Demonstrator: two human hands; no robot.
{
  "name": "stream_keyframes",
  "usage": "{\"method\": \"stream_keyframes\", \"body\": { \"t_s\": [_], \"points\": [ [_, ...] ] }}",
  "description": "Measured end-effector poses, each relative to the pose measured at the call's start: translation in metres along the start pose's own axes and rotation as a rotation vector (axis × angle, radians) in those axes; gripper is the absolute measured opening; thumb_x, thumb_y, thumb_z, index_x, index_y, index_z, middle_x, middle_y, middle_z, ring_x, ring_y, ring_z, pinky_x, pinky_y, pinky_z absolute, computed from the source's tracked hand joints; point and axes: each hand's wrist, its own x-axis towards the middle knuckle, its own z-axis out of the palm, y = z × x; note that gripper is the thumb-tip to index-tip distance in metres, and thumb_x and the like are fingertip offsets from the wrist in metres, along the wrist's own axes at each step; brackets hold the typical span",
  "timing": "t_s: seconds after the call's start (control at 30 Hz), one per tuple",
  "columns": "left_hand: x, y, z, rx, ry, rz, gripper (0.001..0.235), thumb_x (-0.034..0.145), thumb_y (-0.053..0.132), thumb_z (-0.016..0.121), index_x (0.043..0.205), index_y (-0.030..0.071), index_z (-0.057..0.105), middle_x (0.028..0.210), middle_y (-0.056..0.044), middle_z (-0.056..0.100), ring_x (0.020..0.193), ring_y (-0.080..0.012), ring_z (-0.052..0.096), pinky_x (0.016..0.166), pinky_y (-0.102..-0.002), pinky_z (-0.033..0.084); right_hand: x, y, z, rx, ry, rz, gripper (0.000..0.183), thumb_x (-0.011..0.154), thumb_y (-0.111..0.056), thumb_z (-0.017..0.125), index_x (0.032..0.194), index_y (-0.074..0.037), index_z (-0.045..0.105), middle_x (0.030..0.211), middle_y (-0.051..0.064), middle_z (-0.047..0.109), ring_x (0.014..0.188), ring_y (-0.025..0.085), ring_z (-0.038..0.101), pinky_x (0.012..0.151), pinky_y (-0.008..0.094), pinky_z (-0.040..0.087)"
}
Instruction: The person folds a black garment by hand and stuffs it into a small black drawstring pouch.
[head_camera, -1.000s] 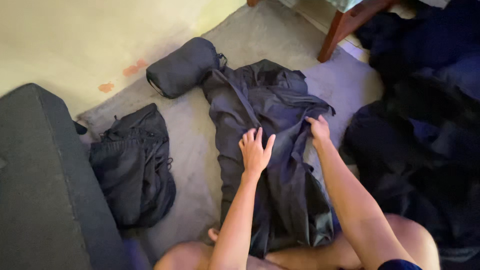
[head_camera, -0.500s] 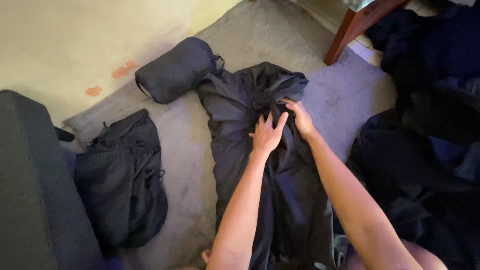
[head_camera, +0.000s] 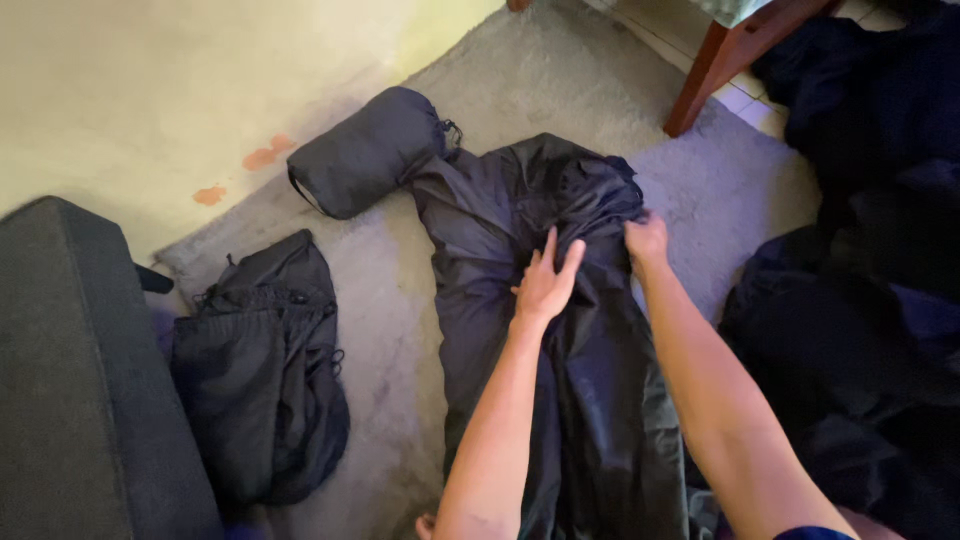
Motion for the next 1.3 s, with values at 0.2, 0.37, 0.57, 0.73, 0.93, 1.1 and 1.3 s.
{"method": "stream_keyframes", "body": {
  "t_s": [0.2,0.37,0.57,0.73,0.93,1.1,1.3],
  "points": [
    [-0.015,0.008,-0.014,-0.039,-0.039,0.025,0.101,0.102,0.083,0.028,0.18,0.029,-0.007,0.182,-0.028,0.021,0.162,-0.0556,0.031,0.123,-0.085,0.017,0.059,-0.014,-0.041,-0.532,0.114,-0.095,0.03,0.091,-0.02,0.075,0.118,-0.023,0.087,0.098,0.016,0.082,0.1,0.041,0.081,0.084,0.054,0.065],
    [-0.007,-0.006,-0.003,0.081,-0.079,0.038,0.096,0.103,0.083,0.021,0.18,0.032,-0.007,0.185,-0.024,0.013,0.166,-0.0521,0.024,0.123,-0.086,0.016,0.033,-0.055,-0.066,-0.444,0.116,-0.052,0.031,0.103,-0.018,0.067,0.132,-0.02,0.078,0.109,0.023,0.08,0.109,0.045,0.077,0.092,0.058,0.062],
    [-0.016,0.0,0.004,0.09,-0.047,0.113,0.094,0.106,0.079,0.019,0.181,0.025,-0.002,0.187,-0.022,0.001,0.17,-0.0498,0.009,0.122,-0.087,0.014,0.0,-0.035,-0.055,-0.32,-0.081,0.059,0.039,0.105,-0.016,0.063,0.141,-0.002,0.059,0.131,0.038,0.07,0.128,0.054,0.067,0.107,0.063,0.055],
    [-0.023,-0.008,0.018,0.218,0.088,0.182,0.089,0.11,0.074,0.021,0.181,0.022,0.008,0.186,-0.022,0.011,0.17,-0.0465,0.013,0.122,-0.086,0.02,-0.005,-0.058,-0.079,-0.382,-0.002,0.023,0.031,0.108,-0.014,0.061,0.138,-0.012,0.067,0.126,0.031,0.074,0.125,0.05,0.07,0.104,0.06,0.058],
    [-0.019,-0.019,0.027,0.374,0.286,0.314,0.095,0.104,0.075,0.039,0.177,0.017,0.024,0.18,-0.026,0.03,0.169,-0.0443,0.024,0.12,-0.089,0.014,0.003,-0.061,-0.104,-0.877,0.047,-0.587,0.037,0.116,-0.017,0.053,0.147,-0.02,0.072,0.121,0.02,0.081,0.104,0.044,0.079,0.084,0.056,0.065],
    [-0.018,-0.018,0.043,0.373,0.259,0.429,0.097,0.096,0.075,0.052,0.174,0.02,0.035,0.18,-0.026,0.03,0.168,-0.0518,0.021,0.12,-0.09,0.011,0.062,-0.011,-0.098,-0.628,0.116,-0.104,0.036,0.104,-0.026,0.083,0.137,-0.015,0.074,0.112,0.026,0.08,0.108,0.048,0.077,0.088,0.059,0.063],
    [0.008,-0.029,0.061,0.453,0.33,0.346,0.084,0.108,0.075,0.028,0.159,0.016,0.06,0.178,-0.02,0.038,0.168,-0.0455,0.025,0.123,-0.085,0.017,0.045,-0.071,-0.114,0.496,0.274,0.276,0.056,0.089,-0.056,0.066,0.121,-0.014,0.083,0.125,0.017,0.081,0.124,0.031,0.076,0.106,0.044,0.054]
  ]
}}
